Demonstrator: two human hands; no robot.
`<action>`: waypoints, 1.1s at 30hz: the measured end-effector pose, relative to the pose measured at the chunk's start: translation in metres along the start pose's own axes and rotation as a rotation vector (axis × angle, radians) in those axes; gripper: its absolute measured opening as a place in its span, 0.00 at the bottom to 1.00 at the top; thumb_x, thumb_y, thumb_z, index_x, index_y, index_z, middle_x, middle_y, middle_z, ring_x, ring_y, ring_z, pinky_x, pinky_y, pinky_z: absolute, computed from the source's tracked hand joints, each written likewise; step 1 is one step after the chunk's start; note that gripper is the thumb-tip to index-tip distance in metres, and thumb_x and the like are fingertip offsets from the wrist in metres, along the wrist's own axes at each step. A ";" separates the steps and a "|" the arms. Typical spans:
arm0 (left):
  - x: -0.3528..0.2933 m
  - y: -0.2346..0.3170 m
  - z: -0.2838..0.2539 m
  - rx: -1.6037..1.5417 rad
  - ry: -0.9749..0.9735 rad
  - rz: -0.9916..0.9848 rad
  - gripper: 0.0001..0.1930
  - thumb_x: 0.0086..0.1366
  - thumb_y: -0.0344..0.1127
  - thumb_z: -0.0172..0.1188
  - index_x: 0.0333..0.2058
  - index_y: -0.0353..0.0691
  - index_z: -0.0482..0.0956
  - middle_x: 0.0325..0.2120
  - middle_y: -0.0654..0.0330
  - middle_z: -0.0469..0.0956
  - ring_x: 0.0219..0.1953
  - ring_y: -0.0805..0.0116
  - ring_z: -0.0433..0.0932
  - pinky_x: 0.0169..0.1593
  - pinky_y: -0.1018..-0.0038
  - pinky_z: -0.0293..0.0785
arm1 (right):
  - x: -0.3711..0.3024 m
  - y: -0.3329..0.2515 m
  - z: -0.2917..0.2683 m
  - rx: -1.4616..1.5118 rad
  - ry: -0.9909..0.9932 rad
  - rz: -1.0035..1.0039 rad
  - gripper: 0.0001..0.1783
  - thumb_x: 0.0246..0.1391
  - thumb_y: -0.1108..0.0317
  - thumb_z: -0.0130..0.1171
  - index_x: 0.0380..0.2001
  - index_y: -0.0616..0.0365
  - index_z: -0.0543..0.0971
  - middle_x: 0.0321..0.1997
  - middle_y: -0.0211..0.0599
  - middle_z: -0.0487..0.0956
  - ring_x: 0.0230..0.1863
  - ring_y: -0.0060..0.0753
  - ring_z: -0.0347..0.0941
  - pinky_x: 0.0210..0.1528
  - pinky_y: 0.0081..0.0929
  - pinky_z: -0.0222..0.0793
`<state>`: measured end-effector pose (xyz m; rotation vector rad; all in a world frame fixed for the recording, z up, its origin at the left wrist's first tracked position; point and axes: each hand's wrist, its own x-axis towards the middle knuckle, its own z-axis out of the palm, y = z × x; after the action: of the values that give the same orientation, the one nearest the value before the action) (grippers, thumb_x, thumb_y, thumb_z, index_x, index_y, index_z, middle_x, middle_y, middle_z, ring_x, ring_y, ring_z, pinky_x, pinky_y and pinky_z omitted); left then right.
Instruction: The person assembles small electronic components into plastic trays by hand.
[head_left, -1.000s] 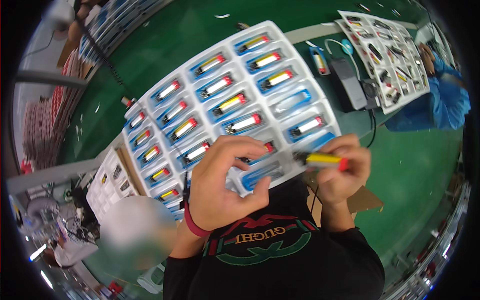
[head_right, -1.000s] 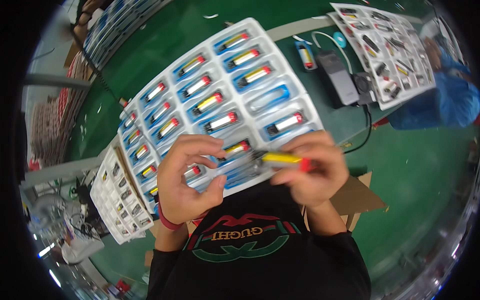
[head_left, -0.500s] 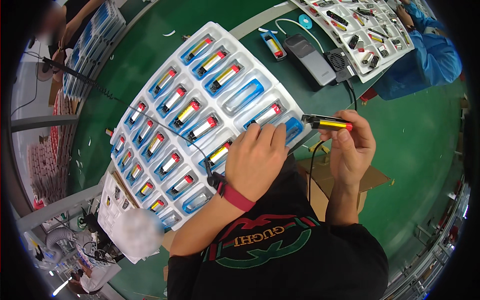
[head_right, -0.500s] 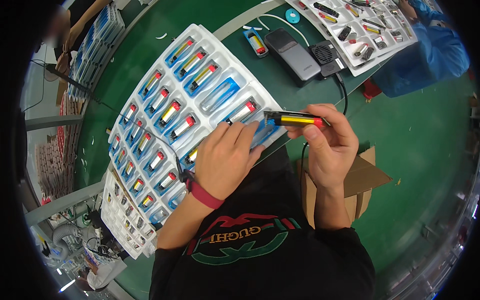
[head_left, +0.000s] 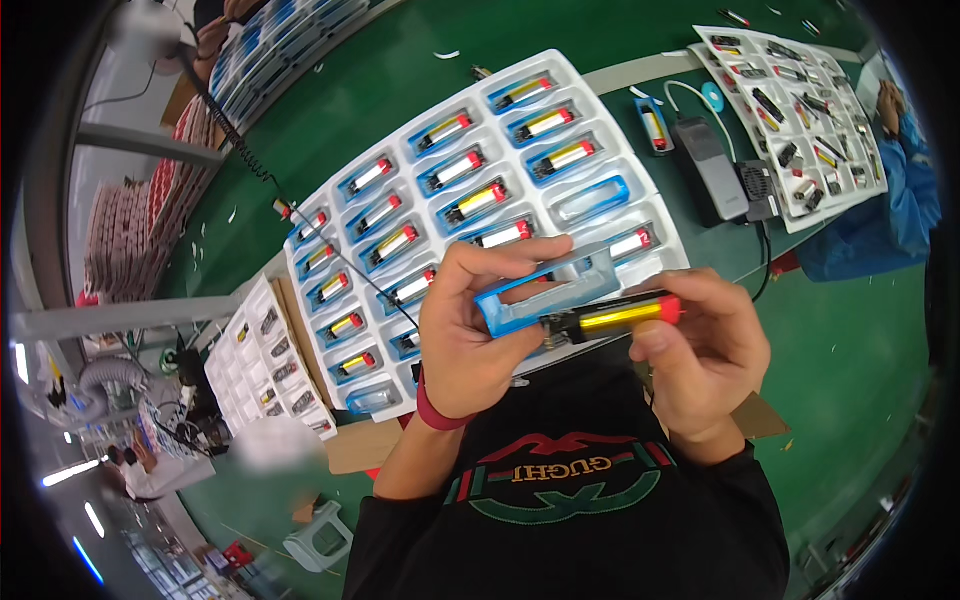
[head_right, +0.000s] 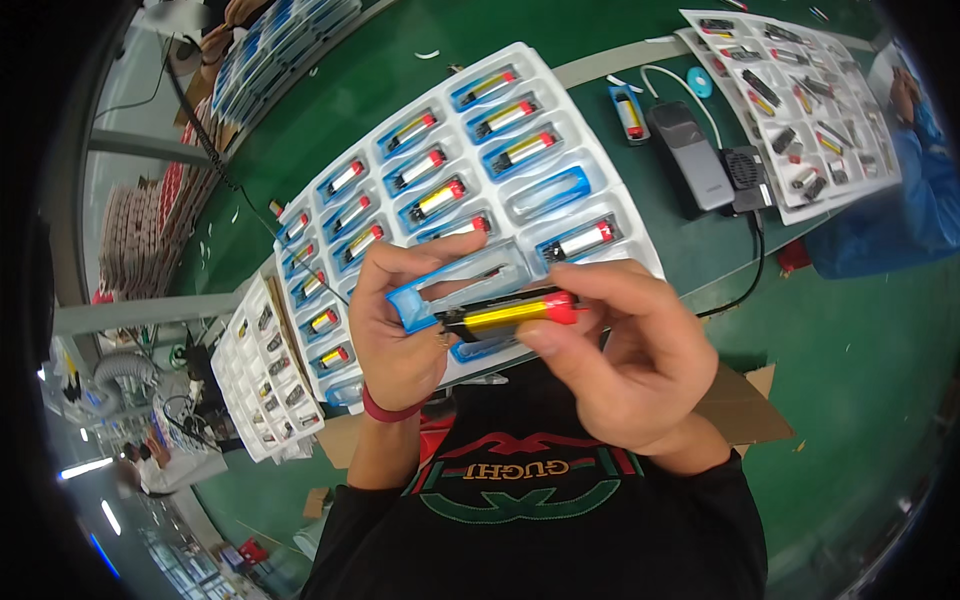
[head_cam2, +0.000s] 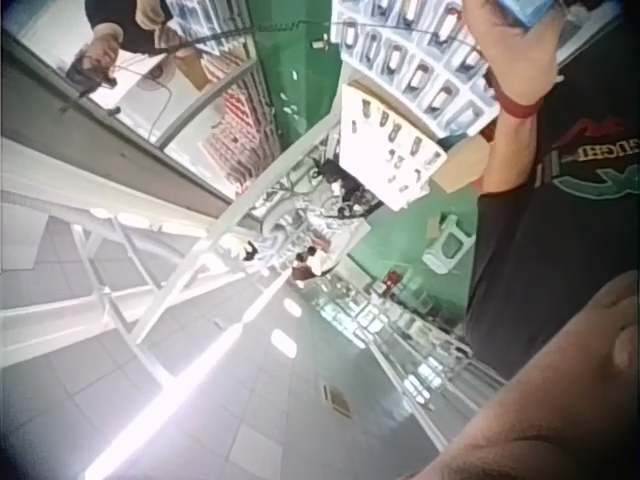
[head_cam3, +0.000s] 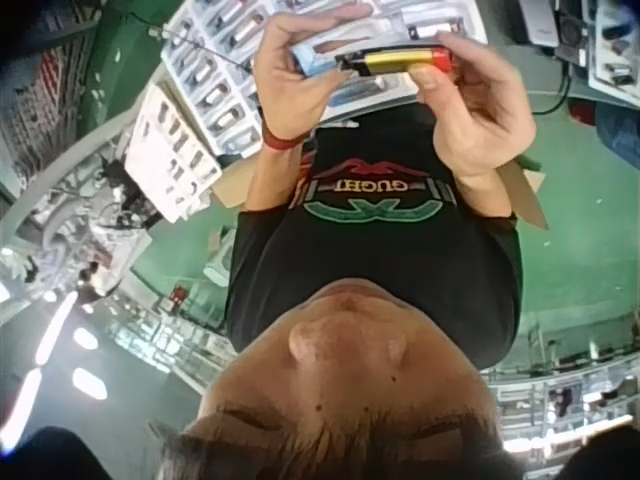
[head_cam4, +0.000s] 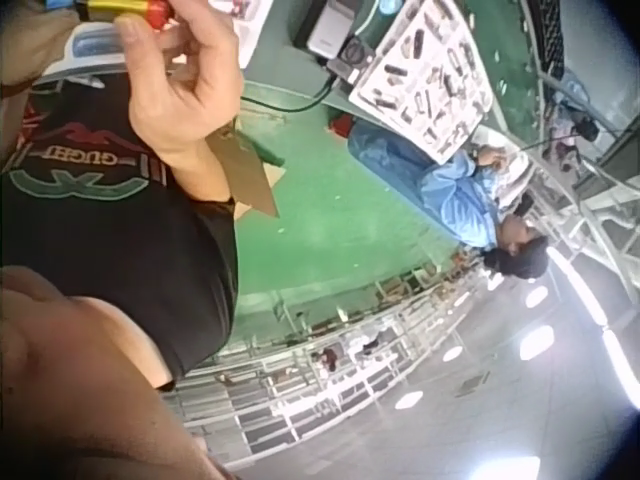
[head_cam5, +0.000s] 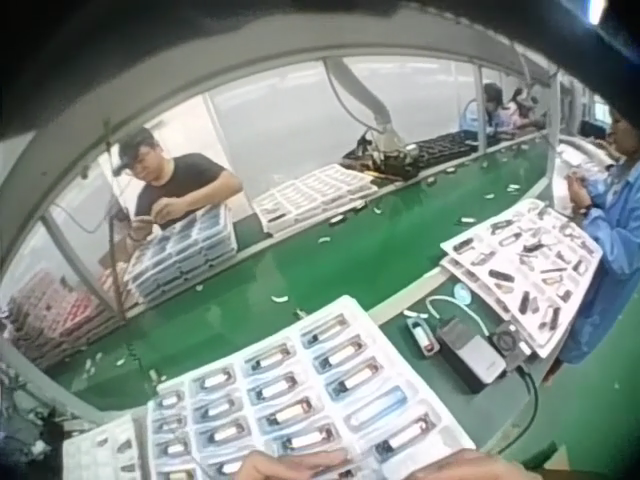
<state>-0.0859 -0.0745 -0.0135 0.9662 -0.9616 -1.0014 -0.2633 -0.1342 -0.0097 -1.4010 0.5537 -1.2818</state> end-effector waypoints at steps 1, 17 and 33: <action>-0.002 0.000 -0.001 0.012 -0.016 0.007 0.21 0.50 0.12 0.56 0.41 0.37 0.66 0.51 0.42 0.73 0.58 0.54 0.71 0.56 0.65 0.73 | 0.002 0.001 0.009 -0.002 -0.009 0.000 0.21 0.44 0.84 0.66 0.44 0.71 0.75 0.31 0.36 0.76 0.23 0.15 0.67 0.24 0.11 0.59; -0.020 -0.003 -0.014 0.073 0.040 0.046 0.20 0.54 0.12 0.56 0.42 0.37 0.62 0.53 0.41 0.71 0.56 0.56 0.73 0.57 0.68 0.72 | 0.009 0.010 0.044 -0.408 -0.146 -0.106 0.18 0.39 0.78 0.71 0.38 0.64 0.81 0.32 0.37 0.77 0.24 0.19 0.69 0.18 0.14 0.58; -0.021 0.004 -0.024 0.135 0.117 -0.032 0.15 0.63 0.24 0.54 0.48 0.28 0.69 0.50 0.41 0.74 0.51 0.62 0.75 0.53 0.70 0.71 | 0.016 0.018 0.043 -0.237 -0.207 0.313 0.19 0.45 0.72 0.69 0.42 0.63 0.77 0.34 0.33 0.78 0.26 0.18 0.71 0.24 0.15 0.66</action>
<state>-0.0675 -0.0493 -0.0202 1.1433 -0.9277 -0.9048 -0.2137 -0.1358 -0.0118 -1.5486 0.7660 -0.8306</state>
